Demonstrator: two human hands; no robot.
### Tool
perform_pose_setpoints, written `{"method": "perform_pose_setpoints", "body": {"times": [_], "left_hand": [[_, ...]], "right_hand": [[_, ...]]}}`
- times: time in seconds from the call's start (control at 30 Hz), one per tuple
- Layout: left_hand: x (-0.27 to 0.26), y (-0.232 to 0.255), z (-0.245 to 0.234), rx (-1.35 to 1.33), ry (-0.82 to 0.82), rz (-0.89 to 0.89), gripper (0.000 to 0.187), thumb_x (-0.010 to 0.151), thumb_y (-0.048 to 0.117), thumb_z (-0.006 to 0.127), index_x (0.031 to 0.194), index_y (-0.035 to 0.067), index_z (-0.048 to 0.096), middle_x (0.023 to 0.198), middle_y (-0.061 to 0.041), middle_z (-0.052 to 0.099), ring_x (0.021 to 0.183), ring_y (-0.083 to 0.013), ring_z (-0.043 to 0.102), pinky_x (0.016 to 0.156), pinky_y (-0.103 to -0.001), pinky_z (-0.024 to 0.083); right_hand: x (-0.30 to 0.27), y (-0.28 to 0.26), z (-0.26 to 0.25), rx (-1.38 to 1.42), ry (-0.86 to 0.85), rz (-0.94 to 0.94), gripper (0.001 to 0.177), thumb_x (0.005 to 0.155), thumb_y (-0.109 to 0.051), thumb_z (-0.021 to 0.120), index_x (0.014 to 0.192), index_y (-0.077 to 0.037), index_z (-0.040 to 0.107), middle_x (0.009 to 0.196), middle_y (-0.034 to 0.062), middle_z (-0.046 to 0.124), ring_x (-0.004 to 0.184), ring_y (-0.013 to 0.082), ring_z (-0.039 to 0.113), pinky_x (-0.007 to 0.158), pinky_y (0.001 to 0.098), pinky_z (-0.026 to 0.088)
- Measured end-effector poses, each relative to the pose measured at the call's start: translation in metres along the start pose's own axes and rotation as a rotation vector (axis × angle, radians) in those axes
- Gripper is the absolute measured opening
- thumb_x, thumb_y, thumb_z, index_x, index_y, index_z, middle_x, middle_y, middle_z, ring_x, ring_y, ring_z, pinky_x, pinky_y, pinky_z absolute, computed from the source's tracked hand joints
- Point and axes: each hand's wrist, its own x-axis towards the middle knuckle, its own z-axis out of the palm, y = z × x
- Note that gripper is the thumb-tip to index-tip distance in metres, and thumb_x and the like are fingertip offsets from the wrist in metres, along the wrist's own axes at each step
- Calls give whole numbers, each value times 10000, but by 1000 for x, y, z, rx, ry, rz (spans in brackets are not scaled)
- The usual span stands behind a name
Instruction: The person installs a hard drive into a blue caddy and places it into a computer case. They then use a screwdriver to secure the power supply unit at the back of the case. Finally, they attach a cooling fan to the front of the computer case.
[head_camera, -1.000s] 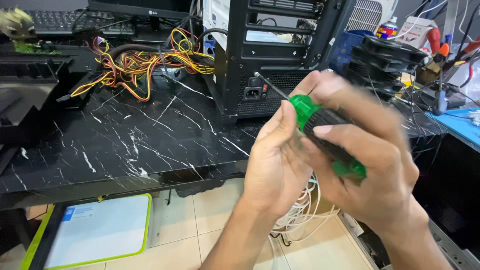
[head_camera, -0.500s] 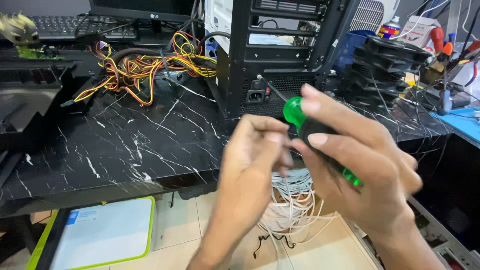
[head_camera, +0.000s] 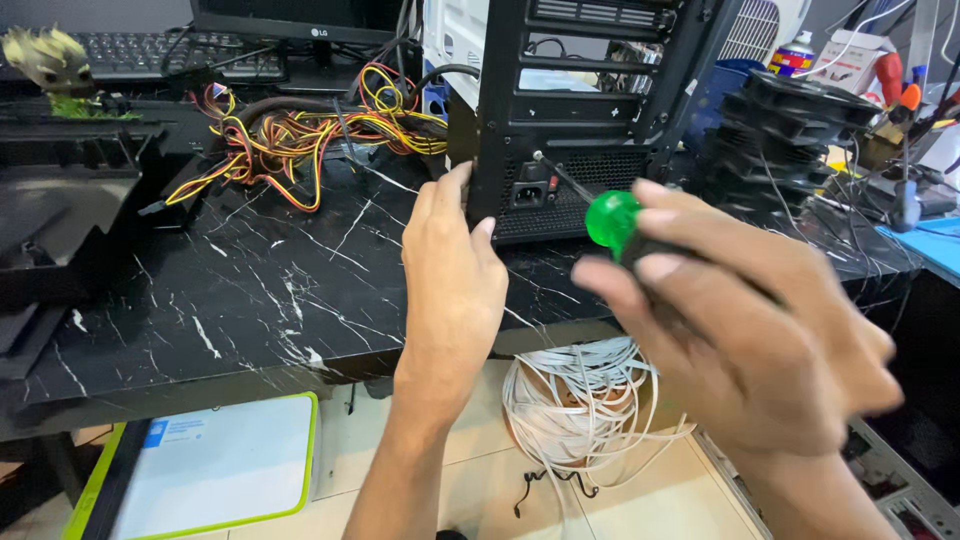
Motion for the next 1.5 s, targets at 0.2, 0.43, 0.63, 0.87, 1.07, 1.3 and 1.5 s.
{"method": "perform_pose_setpoints", "body": {"times": [0.2, 0.43, 0.63, 0.87, 1.07, 1.3, 1.5], "left_hand": [[1, 1, -1, -5, -28, -80, 588, 940, -105, 685, 1506, 49, 650, 1365, -180, 724, 1282, -387, 706, 1136, -472, 530], [-5, 2, 5, 32, -19, -84, 601, 971, -110, 678, 1546, 47, 601, 1384, -183, 684, 1282, -406, 705, 1088, -497, 545], [-6, 9, -1, -29, -50, -119, 720, 926, -244, 549, 1595, 23, 561, 1435, -193, 631, 1284, -400, 734, 1106, -453, 585], [-10, 9, 1, -2, -46, -98, 654, 977, -179, 552, 1597, 28, 538, 1383, -189, 617, 1219, -419, 721, 1032, -505, 568], [-6, 6, 2, 27, -37, -89, 595, 1020, -114, 622, 1593, 32, 551, 1395, -192, 637, 1251, -430, 713, 1054, -519, 549], [-6, 5, 2, 6, -45, -109, 593, 1023, -88, 634, 1592, 63, 556, 1398, -175, 635, 1250, -416, 712, 1059, -525, 549], [-12, 19, -27, -306, 111, -29, 540, 1090, 3, 654, 1615, 37, 536, 1510, -191, 610, 1457, -321, 687, 1243, -460, 645]], "right_hand": [[-5, 5, -23, -103, -115, 190, 645, 1225, -111, 1076, 1476, 212, 577, 1437, 368, 687, 1321, 535, 705, 1229, 618, 563], [-14, -5, -22, -115, -134, 82, 422, 1104, 2, 1149, 1205, 143, 765, 1279, 387, 856, 1108, 379, 850, 972, 491, 690], [6, -2, -30, 0, -255, 208, 566, 1148, 44, 928, 1478, 258, 521, 1588, 550, 596, 1777, 763, 530, 1583, 813, 436], [-38, 1, -14, -50, -108, 132, 530, 1139, 145, 1103, 1292, 233, 604, 1224, 520, 778, 1232, 659, 878, 1028, 638, 703], [-2, -5, -16, 107, -217, 172, 468, 1069, 59, 960, 1225, 177, 535, 1378, 524, 741, 1361, 641, 824, 1222, 664, 669], [-21, -8, -23, 71, -217, 251, 521, 1060, 161, 1032, 1216, 185, 536, 1377, 536, 759, 1363, 640, 839, 1134, 592, 707], [-12, -49, -36, -3, -258, 418, 431, 1186, 59, 926, 1355, 114, 533, 1557, 410, 773, 1455, 462, 820, 1272, 468, 609]]}}
